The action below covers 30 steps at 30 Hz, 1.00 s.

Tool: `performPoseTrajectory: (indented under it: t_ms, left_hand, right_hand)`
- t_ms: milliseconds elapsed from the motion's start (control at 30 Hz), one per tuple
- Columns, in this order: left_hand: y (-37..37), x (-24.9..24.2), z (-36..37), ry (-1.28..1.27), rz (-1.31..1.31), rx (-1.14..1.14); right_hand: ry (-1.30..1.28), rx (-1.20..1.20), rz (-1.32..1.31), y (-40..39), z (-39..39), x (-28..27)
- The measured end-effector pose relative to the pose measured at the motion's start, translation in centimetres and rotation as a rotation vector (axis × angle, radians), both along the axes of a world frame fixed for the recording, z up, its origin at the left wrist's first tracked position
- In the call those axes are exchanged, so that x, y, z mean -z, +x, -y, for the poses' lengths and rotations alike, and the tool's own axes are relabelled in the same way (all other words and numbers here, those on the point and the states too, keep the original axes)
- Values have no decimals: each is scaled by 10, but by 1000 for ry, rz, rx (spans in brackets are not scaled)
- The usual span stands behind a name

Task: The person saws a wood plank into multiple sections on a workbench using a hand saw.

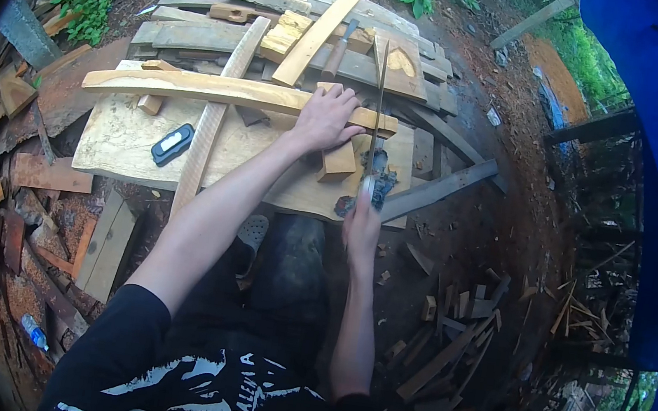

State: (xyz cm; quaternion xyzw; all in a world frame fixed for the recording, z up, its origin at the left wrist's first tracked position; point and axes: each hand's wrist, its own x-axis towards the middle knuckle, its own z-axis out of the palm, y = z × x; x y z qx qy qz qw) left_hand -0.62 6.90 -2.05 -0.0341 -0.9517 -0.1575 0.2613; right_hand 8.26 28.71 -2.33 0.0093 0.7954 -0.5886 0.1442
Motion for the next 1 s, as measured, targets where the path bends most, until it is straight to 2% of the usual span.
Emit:
performPoseTrajectory:
  t_ms: [100,167,267,333,567,667,800,1000]
  left_hand:
    - [-3,0,0,0,1,-31]
    - [-4,-2,-4,10,7,-49]
    - [0,-4,-6,7,22,-62]
    - [0,-3,-5,-10,33,-60]
    - [-2,-3,-5,6,63,-67]
    - [-2,1,-6,-9,44,-46]
    - [-2,0,-3,-4,20,-16]
    - [-2,1,-1,-6,-8,-11]
  right_hand:
    - [-3,53,27,-40,29,-6]
    - [32,89,82,-43,27,-9]
    - [-58,70,85,-27,18,-2]
    - [-67,13,16,1,5,-1]
    - [-100,-48,111,158,-98,13]
    - [-60,-55,126,171,-110,-8]
    - [-16,-94,86,132,-89,-7]
    - [-25,-44,42,0,-9,1]
